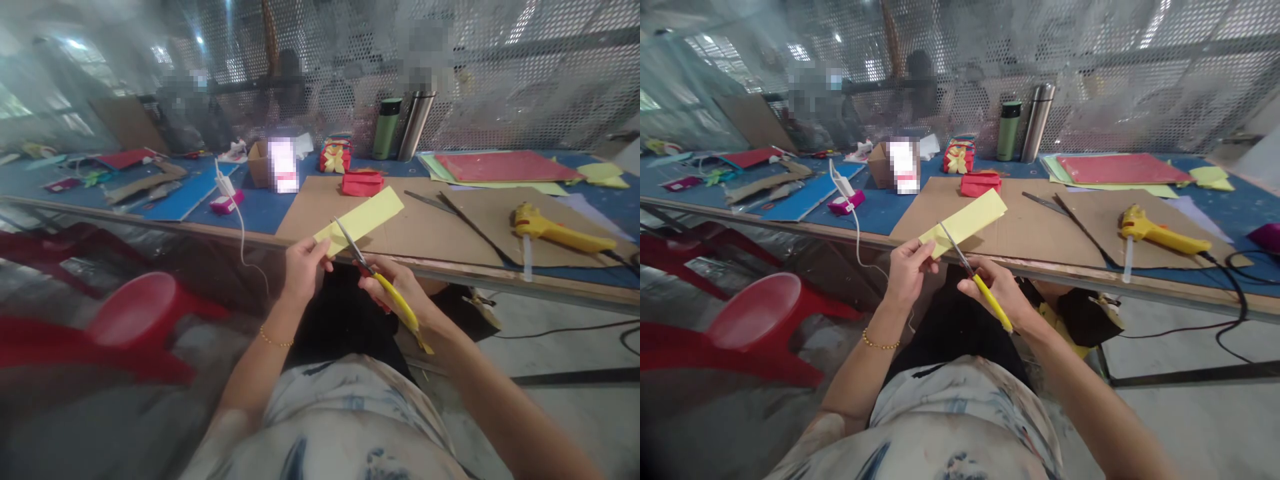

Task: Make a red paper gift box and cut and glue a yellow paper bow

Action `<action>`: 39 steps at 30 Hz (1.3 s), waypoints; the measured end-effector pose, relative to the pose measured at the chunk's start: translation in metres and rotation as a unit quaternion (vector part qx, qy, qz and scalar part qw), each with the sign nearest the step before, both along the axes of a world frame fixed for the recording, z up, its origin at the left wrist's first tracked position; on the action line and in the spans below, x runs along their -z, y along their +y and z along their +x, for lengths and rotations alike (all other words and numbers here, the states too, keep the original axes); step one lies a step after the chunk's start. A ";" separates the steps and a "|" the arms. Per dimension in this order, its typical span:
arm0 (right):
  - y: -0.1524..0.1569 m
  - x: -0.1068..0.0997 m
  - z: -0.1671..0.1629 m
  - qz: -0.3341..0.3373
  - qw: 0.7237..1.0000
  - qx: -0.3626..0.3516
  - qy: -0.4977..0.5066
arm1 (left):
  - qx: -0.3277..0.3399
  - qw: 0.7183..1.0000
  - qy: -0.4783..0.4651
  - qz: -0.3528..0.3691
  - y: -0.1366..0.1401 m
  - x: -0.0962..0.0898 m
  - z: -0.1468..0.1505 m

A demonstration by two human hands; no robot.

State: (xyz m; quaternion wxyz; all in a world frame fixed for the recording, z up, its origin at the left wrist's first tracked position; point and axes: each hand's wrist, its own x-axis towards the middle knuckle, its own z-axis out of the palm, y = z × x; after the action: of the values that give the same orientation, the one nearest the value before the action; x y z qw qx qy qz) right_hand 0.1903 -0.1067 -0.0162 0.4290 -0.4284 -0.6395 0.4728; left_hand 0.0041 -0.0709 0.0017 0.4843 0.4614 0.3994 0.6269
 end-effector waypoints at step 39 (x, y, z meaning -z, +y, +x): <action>0.013 -0.023 -0.020 -0.058 0.992 0.108 0.042 | 0.046 0.992 0.065 -0.094 0.048 -0.012 -0.035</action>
State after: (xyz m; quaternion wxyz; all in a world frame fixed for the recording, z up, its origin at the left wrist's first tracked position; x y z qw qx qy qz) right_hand 0.1699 -0.0941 0.0071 0.4780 -0.4992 -0.5425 0.4775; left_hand -0.0312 -0.0227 0.0139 0.5272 0.4716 0.4656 0.5319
